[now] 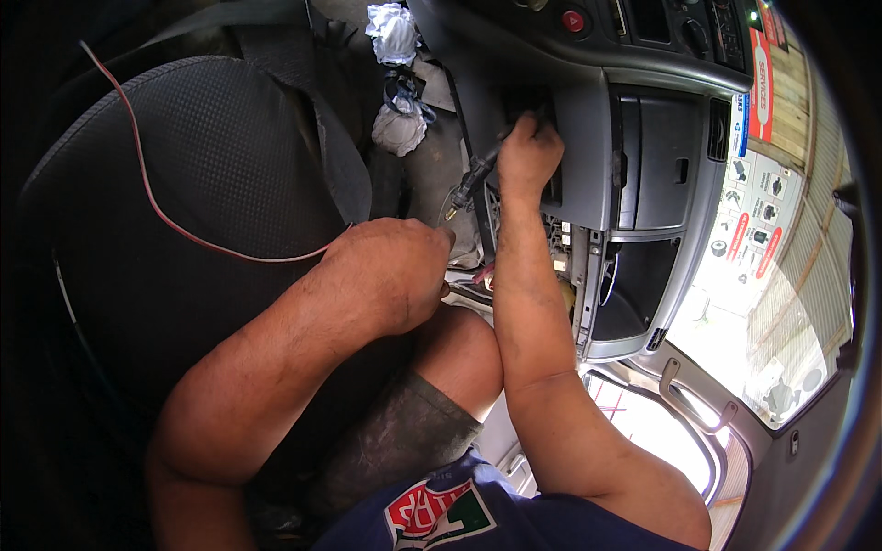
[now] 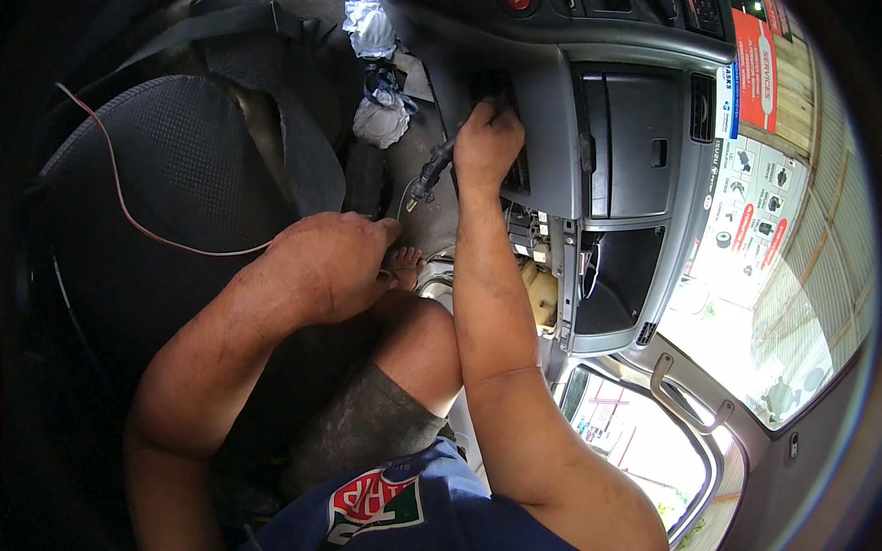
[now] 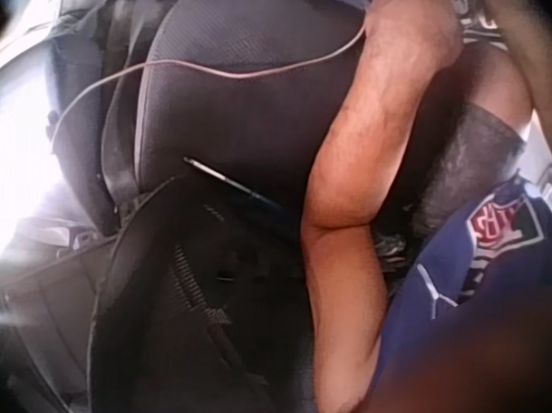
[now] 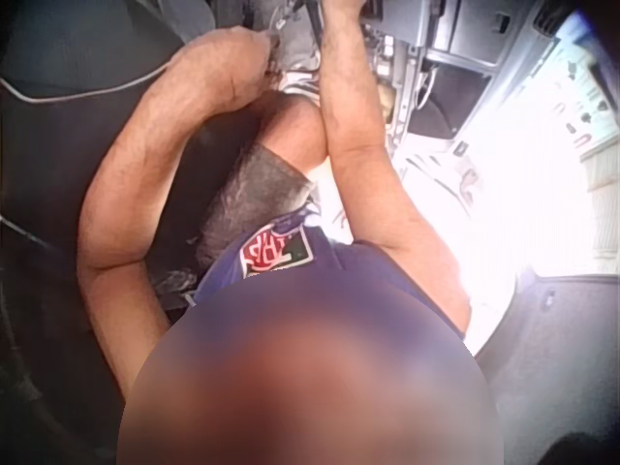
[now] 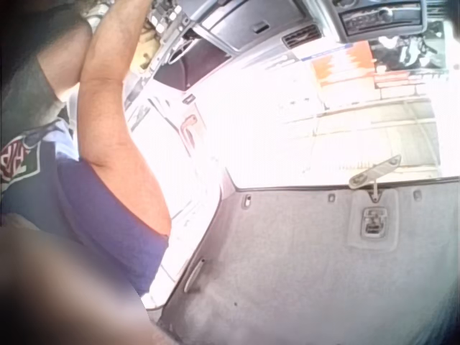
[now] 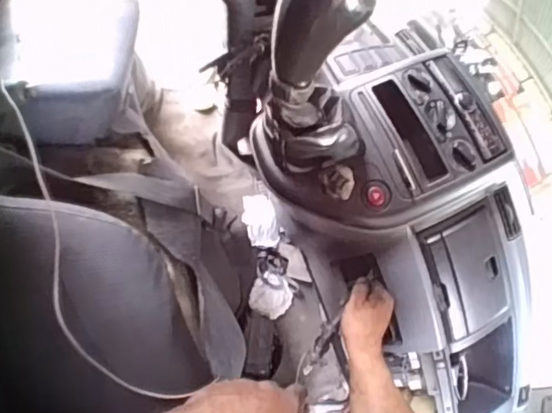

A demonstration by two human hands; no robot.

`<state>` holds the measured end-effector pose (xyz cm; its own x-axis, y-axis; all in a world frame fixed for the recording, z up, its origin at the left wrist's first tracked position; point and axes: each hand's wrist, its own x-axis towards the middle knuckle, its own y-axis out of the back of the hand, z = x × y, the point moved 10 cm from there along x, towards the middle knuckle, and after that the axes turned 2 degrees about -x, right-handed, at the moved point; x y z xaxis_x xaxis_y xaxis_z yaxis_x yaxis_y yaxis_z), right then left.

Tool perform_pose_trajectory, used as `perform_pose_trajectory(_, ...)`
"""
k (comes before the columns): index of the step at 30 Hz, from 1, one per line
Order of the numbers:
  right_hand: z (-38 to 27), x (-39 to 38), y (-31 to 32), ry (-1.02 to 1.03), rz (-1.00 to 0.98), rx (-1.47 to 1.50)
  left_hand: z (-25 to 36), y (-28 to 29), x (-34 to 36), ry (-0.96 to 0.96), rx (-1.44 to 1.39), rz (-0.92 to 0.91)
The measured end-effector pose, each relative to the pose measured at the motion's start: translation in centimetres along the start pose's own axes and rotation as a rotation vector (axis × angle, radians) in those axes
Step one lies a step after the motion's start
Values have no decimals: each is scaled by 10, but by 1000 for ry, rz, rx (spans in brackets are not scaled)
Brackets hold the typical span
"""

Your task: The person uses a test light and a screwdriver to work on the wiring and components behind the dashboard. They remove a dashboard panel and continue manipulating wires and connectors inside the compartment.

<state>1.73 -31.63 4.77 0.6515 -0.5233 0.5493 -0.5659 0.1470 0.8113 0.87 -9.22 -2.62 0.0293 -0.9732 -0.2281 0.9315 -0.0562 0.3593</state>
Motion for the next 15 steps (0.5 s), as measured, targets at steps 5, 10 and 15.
perform_pose_trajectory(5, 3, 1, -2, 6, -4, -21, -1, 0, -1, 34, 13, -26)
perform_pose_trajectory(10, 5, 1, -4, 56, -10, -73, 0, -2, -1, 36, 8, -91)
perform_pose_trajectory(15, 4, -3, 0, 53, -4, -30, 1, 2, -2, 18, 0, -17)
